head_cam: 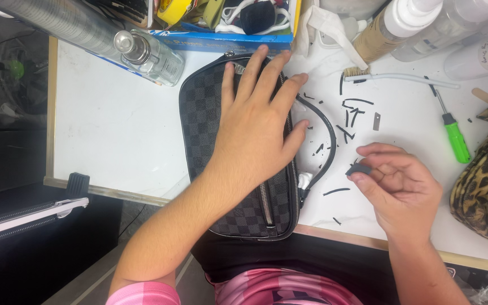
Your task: The person is repairing a black checkered bag by hand. They use a small metal tool to carefully peel away and remove small black plastic or rubber fragments from the bag's handle and strap area. The person works methodically, picking off debris and placing it on the white work surface.
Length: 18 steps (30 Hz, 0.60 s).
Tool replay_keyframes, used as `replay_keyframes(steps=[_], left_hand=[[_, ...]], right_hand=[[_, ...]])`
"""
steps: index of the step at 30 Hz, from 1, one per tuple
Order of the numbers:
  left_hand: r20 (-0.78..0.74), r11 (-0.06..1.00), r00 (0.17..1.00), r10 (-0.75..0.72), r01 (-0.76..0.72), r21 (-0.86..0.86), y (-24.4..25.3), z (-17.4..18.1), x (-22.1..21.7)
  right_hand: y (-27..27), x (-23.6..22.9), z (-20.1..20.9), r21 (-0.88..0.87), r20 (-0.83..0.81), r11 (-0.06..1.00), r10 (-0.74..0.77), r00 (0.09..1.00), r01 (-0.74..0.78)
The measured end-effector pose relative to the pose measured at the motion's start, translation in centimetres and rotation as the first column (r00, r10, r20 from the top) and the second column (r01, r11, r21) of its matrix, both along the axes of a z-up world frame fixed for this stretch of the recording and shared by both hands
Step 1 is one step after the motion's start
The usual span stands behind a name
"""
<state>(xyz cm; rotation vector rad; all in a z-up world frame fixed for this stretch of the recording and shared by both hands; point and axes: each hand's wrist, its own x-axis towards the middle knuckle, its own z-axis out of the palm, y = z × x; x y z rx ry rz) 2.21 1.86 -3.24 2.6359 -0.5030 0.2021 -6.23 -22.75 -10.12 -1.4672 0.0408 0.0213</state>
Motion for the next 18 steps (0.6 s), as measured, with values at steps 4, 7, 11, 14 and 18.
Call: replay_keyframes(steps=[4, 7, 11, 14, 18], left_hand=[[-0.043, 0.986, 0.989, -0.139, 0.143, 0.086, -0.2, -0.2, 1.4], [-0.098, 0.942, 0.944, -0.315, 0.324, 0.085, -1.1, -0.3, 2.5], [-0.320, 0.866, 0.815, -0.483, 0.498, -0.040, -2.5, -0.5, 4.6], [-0.451, 0.888, 0.785, -0.425, 0.457, -0.042, -3.8, -0.9, 6.4], [-0.414, 0.890, 0.812, -0.410, 0.455, 0.010, -4.5, -1.5, 6.6]], right_hand=[[-0.4, 1.2, -0.1, 0.073, -0.017, 0.989, 0.130, 0.991, -0.128], [-1.0, 2.1, -0.5, 0.100, -0.082, 0.983, 0.163, 0.983, -0.155], [-2.3, 3.7, -1.4, 0.136, -0.157, 0.966, 0.240, 0.958, -0.220], [-2.8, 4.8, -2.1, 0.171, -0.192, 0.947, 0.304, 0.933, -0.273], [-3.0, 5.6, -3.1, 0.231, -0.222, 0.929, 0.339, 0.914, -0.288]])
